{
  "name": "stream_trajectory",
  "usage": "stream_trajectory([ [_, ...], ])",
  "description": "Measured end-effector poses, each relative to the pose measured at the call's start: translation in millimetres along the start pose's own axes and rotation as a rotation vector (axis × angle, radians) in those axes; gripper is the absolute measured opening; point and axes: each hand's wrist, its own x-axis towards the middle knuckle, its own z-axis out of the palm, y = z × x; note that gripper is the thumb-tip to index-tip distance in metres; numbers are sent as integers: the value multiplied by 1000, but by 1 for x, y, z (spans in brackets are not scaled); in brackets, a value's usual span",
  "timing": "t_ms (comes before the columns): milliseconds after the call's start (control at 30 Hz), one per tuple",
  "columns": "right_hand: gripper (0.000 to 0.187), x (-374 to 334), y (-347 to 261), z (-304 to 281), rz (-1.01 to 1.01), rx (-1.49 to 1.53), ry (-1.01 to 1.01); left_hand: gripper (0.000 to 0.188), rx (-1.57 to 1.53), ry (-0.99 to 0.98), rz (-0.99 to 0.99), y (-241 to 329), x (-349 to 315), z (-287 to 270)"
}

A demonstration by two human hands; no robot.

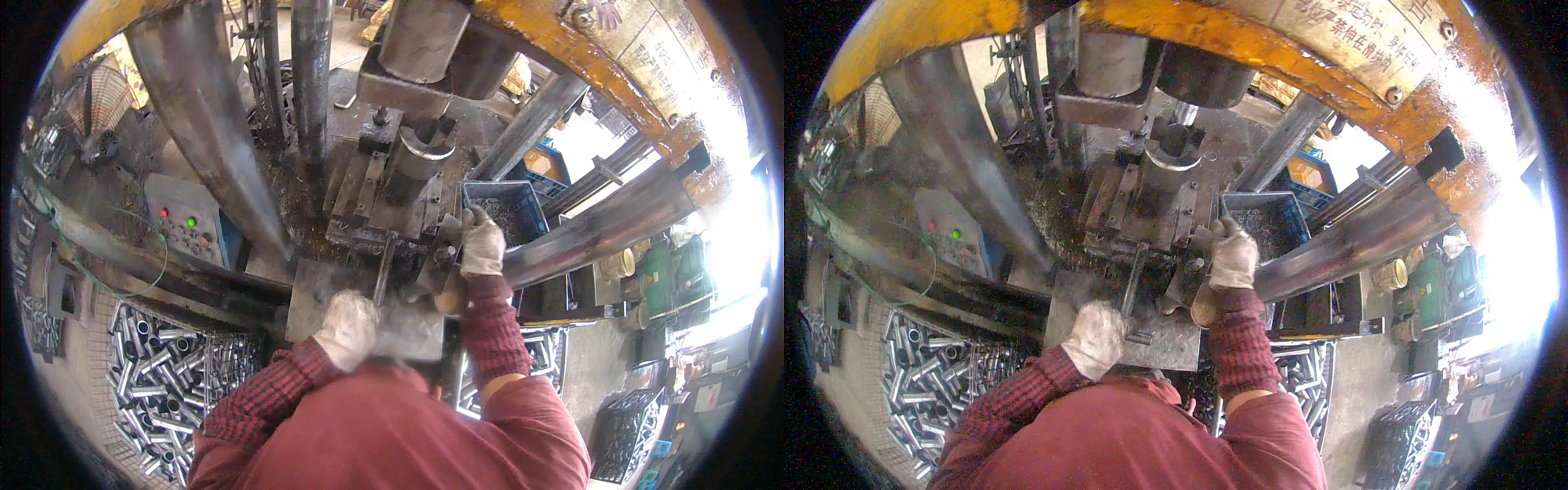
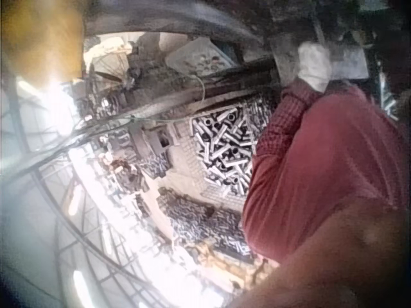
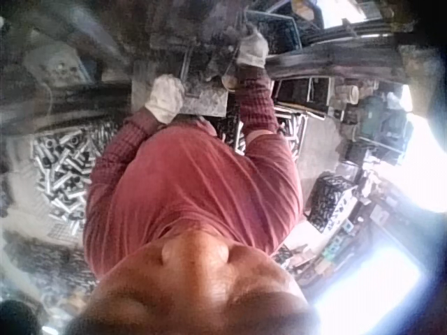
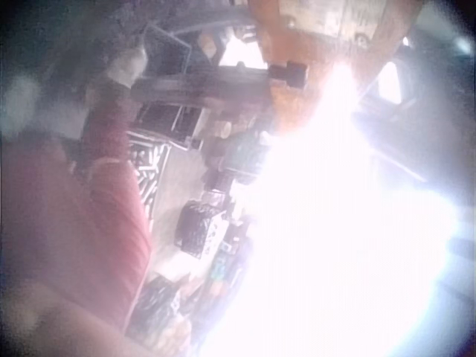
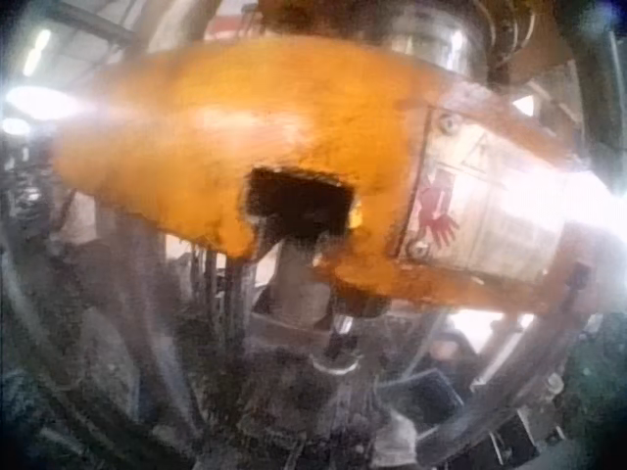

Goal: The person operates a hydraulic press machine, repeatedly placing metal cylindrical parts into the press die, activating the press, and removing the processed parts. The person wears gloves and uses both hands to handle the parts and operate the machine controls.

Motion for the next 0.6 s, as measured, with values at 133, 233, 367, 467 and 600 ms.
stream_trajectory([
  [133,48,19,27,45,-10,-166,46,12,-90,23,21,-5,-1,-10],
  [233,36,59,33,61,-156,-130,-50,13,-210,-25,114,-11,-2,-16],
  [367,20,133,-4,90,-428,42,-342,19,-388,-31,-9,-16,6,-9],
  [467,24,150,-24,93,-436,-120,-482,15,-493,189,6,-20,5,1],
  [600,37,130,-37,65,-375,-222,-389,13,-427,232,32,-19,0,5],
])
